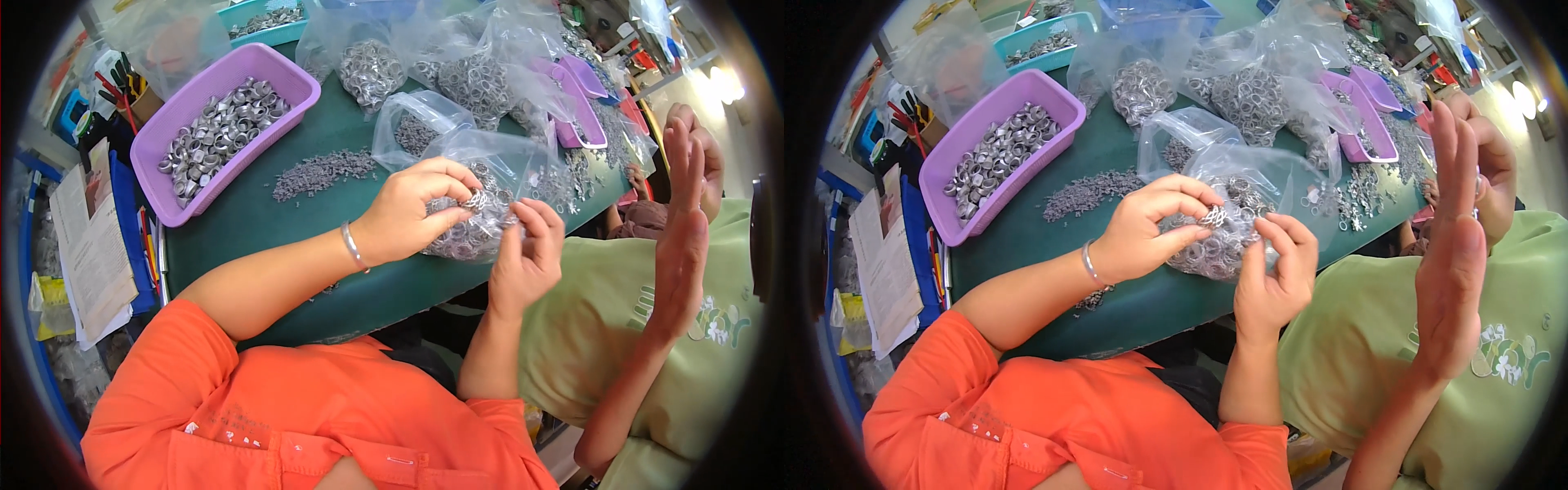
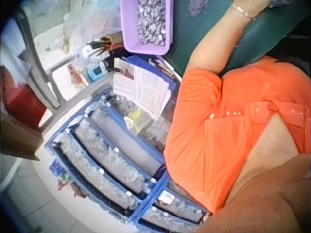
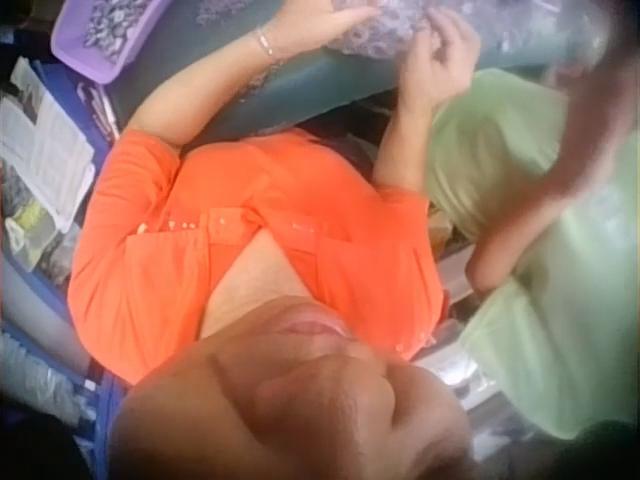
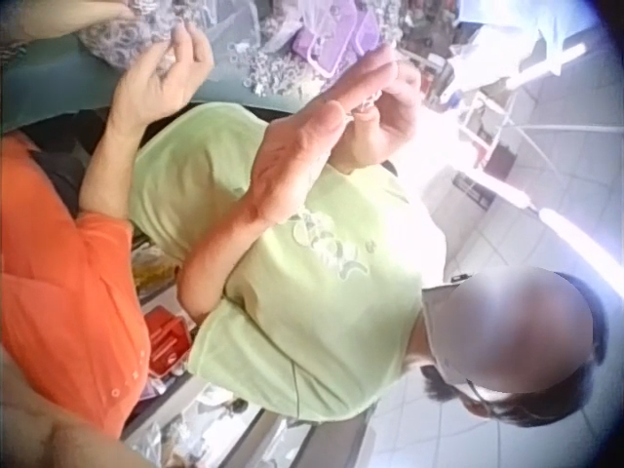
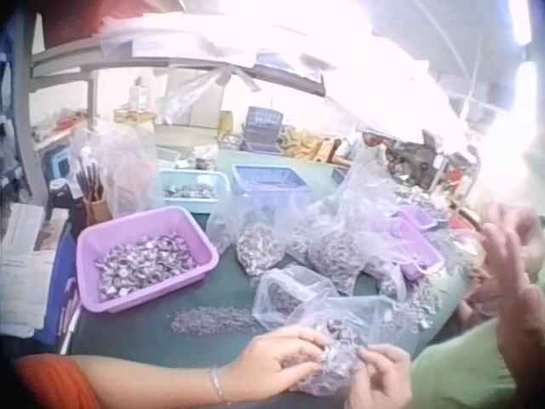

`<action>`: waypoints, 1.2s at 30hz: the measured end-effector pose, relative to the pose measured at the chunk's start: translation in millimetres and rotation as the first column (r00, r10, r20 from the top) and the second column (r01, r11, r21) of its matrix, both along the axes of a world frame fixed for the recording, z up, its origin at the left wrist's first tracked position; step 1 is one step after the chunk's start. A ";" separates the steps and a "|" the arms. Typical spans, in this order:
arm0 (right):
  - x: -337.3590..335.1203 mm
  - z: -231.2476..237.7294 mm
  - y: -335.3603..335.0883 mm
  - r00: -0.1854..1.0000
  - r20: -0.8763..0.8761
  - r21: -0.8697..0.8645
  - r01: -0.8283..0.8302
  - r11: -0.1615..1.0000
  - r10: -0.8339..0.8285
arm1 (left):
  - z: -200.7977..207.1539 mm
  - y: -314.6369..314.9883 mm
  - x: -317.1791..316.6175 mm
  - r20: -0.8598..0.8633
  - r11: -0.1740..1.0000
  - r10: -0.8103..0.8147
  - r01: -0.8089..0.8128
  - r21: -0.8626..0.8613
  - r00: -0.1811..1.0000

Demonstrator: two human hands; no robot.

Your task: The person sorts small metal pieces on a table by hand, then fits small metal components onto metal hardware rings to assemble them.

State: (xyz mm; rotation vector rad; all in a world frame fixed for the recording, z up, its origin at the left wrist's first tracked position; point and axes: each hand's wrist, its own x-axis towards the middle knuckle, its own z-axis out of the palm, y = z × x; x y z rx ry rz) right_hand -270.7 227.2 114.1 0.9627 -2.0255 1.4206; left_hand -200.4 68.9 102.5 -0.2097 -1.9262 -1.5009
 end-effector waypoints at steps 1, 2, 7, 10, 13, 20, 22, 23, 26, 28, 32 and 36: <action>3.9 1.6 -4.1 0.996 0.016 -0.151 -0.086 0.985 0.089 | 2.1 -2.1 8.0 0.017 1.000 -0.025 0.024 0.012 1.000; 9.8 3.2 -5.8 0.995 0.022 -0.155 -0.093 0.984 0.097 | -1.1 -3.4 15.1 0.023 1.000 -0.017 0.016 0.010 1.000; 38.0 4.6 -10.9 0.741 0.488 -0.404 -0.277 0.871 0.462 | -10.2 -2.1 45.7 0.088 0.846 -0.269 0.192 0.498 0.959; 42.2 -2.7 -16.9 0.580 0.627 -0.412 -0.320 0.853 0.521 | -9.2 -1.7 56.5 0.094 0.795 -0.312 0.205 0.571 0.945; 47.6 -5.1 -20.1 0.489 0.684 -0.435 -0.321 0.841 0.541 | -9.6 -0.4 63.2 0.111 0.807 -0.251 0.144 0.573 0.962; 48.2 -11.1 -18.3 0.375 0.729 -0.461 -0.349 0.816 0.572 | -6.8 -3.8 69.6 0.208 0.970 -0.067 0.015 0.244 0.976; 47.0 -14.2 -18.2 0.347 0.730 -0.475 -0.362 0.802 0.589 | -7.1 -3.7 70.6 0.221 0.984 -0.037 -0.002 0.178 0.975; 47.6 -16.4 -18.3 0.316 0.726 -0.505 -0.358 0.785 0.611 | -7.9 -3.1 71.3 0.220 0.984 -0.036 -0.004 0.177 0.975; 49.3 -15.2 -20.1 0.300 0.731 -0.521 -0.333 0.786 0.612 | -10.3 -2.0 72.6 0.240 0.969 -0.053 -0.009 0.248 0.969; 48.7 -17.5 -19.0 0.249 0.736 -0.545 -0.334 0.769 0.630 | -11.4 -2.3 74.2 0.239 0.978 -0.042 -0.008 0.207 0.970; 49.5 -18.7 -20.5 0.197 0.748 -0.566 -0.310 0.764 0.634 | -11.3 -2.8 74.7 0.257 0.981 -0.030 -0.020 0.191 0.966; 51.0 -20.2 -21.1 0.259 0.771 -0.497 -0.326 0.804 0.581 | -14.4 -3.5 74.4 0.262 0.980 -0.044 -0.010 0.201 0.964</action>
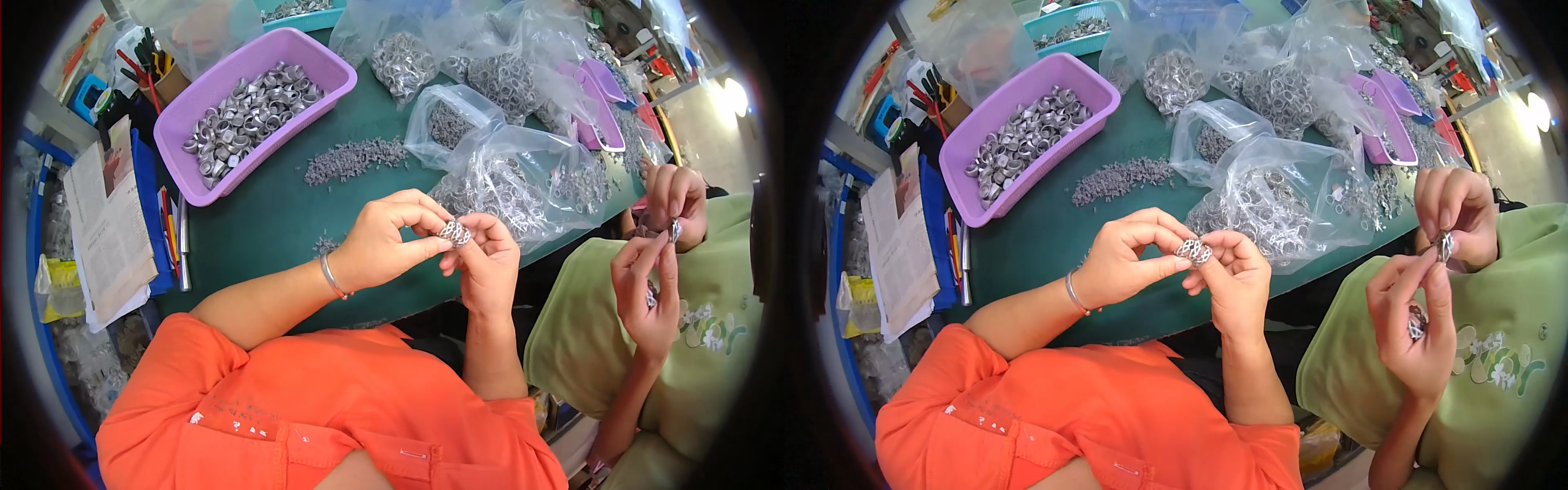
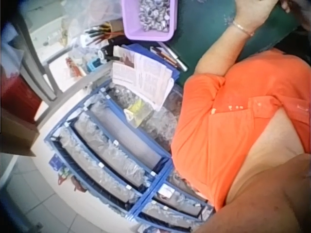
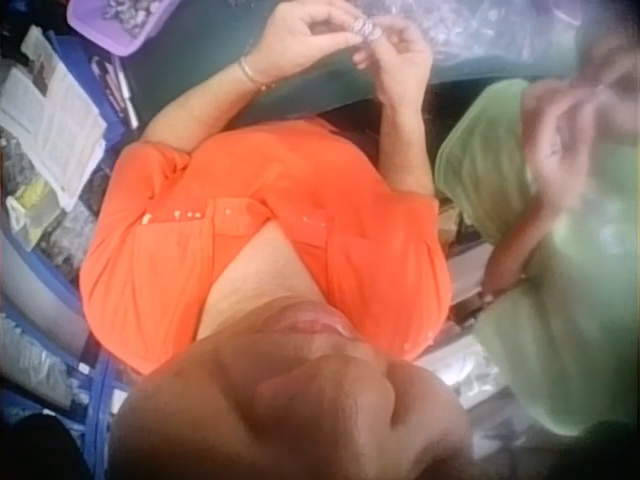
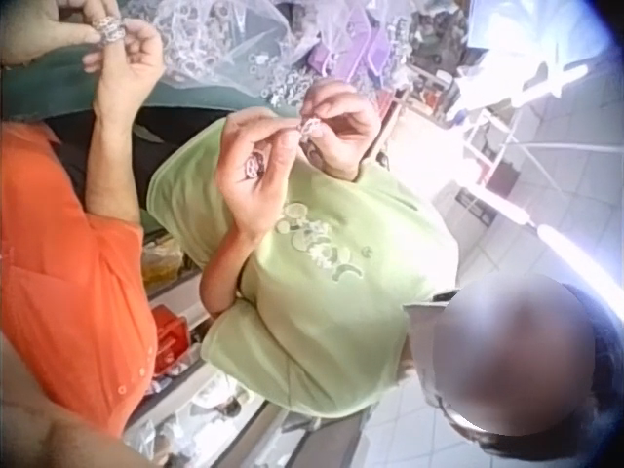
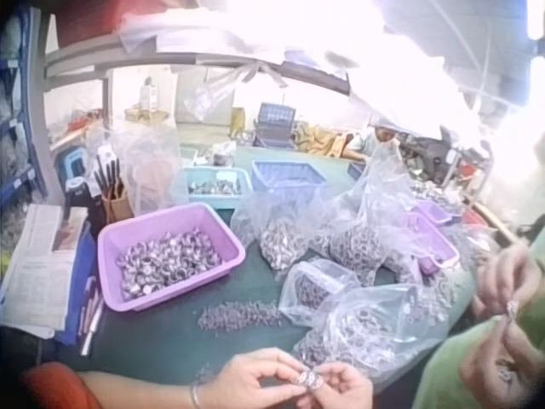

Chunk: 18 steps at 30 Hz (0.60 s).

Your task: The person sorts small metal pieces on a table by hand, then fits small metal components onto metal hardware rings to assemble them.

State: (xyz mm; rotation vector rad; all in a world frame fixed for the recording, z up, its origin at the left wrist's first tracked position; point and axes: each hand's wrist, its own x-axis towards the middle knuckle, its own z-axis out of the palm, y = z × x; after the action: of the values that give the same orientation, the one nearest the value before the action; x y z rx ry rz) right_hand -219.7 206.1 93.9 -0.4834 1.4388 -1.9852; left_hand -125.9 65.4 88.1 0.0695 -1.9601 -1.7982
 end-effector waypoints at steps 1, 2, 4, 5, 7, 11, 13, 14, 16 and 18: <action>0.3 -0.2 -0.3 1.000 -0.015 -0.004 0.014 1.000 -0.014 | -0.2 -0.4 -0.4 -0.003 1.000 -0.007 0.007 -0.008 1.000; 0.8 -0.4 -0.6 0.999 -0.029 -0.008 0.027 1.000 -0.027 | 0.2 -0.3 -0.1 -0.001 1.000 -0.005 0.005 -0.003 1.000; -0.1 -3.7 1.4 0.998 -0.053 0.018 0.023 1.000 -0.022 | 2.9 0.4 0.4 0.028 0.977 -0.056 0.049 0.210 0.998; -0.8 -6.1 1.5 0.997 -0.071 0.034 0.035 0.999 -0.032 | 4.8 0.0 0.3 0.053 0.962 -0.079 0.062 0.265 0.995; -0.9 -8.0 1.7 0.996 -0.087 0.054 0.041 0.998 -0.036 | 0.5 -0.5 0.1 0.051 0.955 -0.081 0.063 0.289 0.995; 0.8 -6.1 1.6 1.000 -0.011 0.028 0.023 0.999 -0.023 | -4.5 -2.7 -0.5 -0.020 0.990 -0.046 0.048 0.135 0.999; 0.5 -7.4 1.4 0.996 0.089 0.000 -0.002 1.000 0.002 | -1.1 -2.8 0.4 0.019 0.996 -0.017 0.015 0.083 1.000; 0.0 -10.0 1.6 0.989 0.146 -0.029 -0.020 0.999 0.024 | 0.6 -2.7 0.8 0.055 1.000 0.013 -0.014 0.026 0.998; -0.4 -12.7 2.8 0.978 0.201 -0.058 -0.035 0.998 0.046 | 0.8 -2.9 -0.2 0.084 0.991 -0.049 0.038 0.125 0.995; -2.0 -14.4 4.5 0.945 0.300 -0.138 -0.089 0.986 0.127 | 0.2 -4.3 -1.6 0.108 0.971 -0.112 0.085 0.223 0.988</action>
State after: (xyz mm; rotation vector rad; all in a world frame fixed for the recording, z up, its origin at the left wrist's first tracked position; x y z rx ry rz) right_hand -221.6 210.6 79.5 -0.2815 1.0803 -1.9665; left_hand -127.5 61.1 88.3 0.1580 -1.8671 -2.1146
